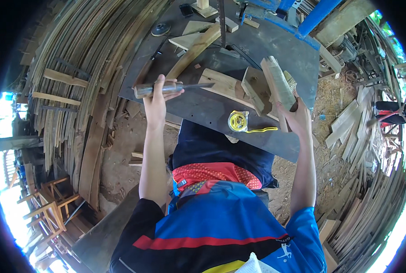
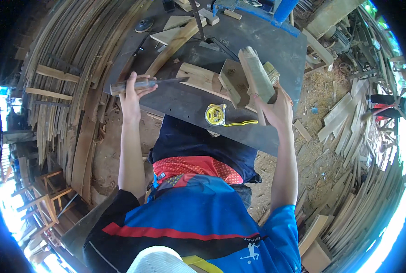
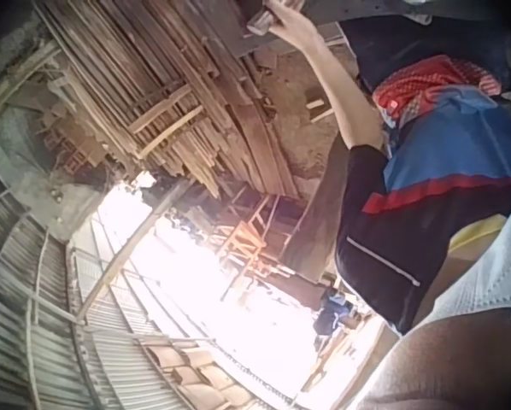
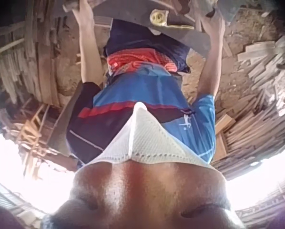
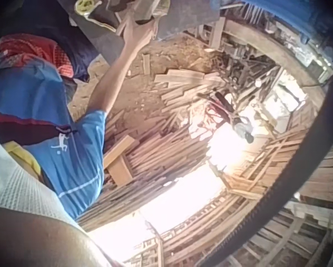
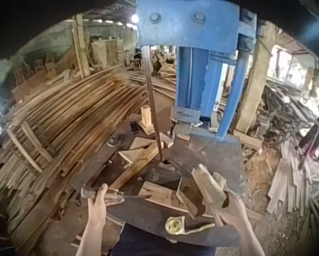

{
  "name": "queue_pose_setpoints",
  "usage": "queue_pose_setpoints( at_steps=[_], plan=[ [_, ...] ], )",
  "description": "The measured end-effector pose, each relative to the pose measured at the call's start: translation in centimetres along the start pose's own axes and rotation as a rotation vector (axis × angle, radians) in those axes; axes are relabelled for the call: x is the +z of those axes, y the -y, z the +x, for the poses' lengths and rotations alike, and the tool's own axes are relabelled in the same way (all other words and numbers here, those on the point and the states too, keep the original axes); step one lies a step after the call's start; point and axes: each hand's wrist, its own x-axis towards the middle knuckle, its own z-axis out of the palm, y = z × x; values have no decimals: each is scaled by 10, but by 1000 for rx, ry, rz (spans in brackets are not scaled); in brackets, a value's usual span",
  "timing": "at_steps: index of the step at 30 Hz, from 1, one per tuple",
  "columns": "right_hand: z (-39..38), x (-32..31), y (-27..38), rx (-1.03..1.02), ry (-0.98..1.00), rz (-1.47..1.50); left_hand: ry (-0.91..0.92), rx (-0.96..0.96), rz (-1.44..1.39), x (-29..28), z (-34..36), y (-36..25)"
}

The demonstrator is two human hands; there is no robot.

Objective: The person uses a hand saw to cut small pieces of wood on a workbench. They position the wood, saw through it, and move the cut piece aside. The person repeats this process with another piece of wood, sawing it and placing the cut section on the table.

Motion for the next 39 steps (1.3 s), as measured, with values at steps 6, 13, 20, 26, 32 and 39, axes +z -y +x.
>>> queue_pose_setpoints(
  at_steps=[6, 13, 20, 26, 32, 39],
  plan=[
    [36, -16, 15, 69, 37, -115, 5, 36, 31, 5, 7, -11],
    [112, -12, 20, -27, 36, -209, 93, 100, 24, 3, 12, 0],
    [122, 15, 32, -49, 0, -187, 60, -18, 60, 9, 21, -6],
    [128, 23, 22, -76, -19, -234, 61, 11, 56, 17, 20, 13],
    [75, 21, 5, -569, -535, -178, -11, -77, -56, 5, 11, 27],
    [-105, 50, 60, -561, 458, 355, -10, -126, 117, -7, 14, 28]
  ],
)
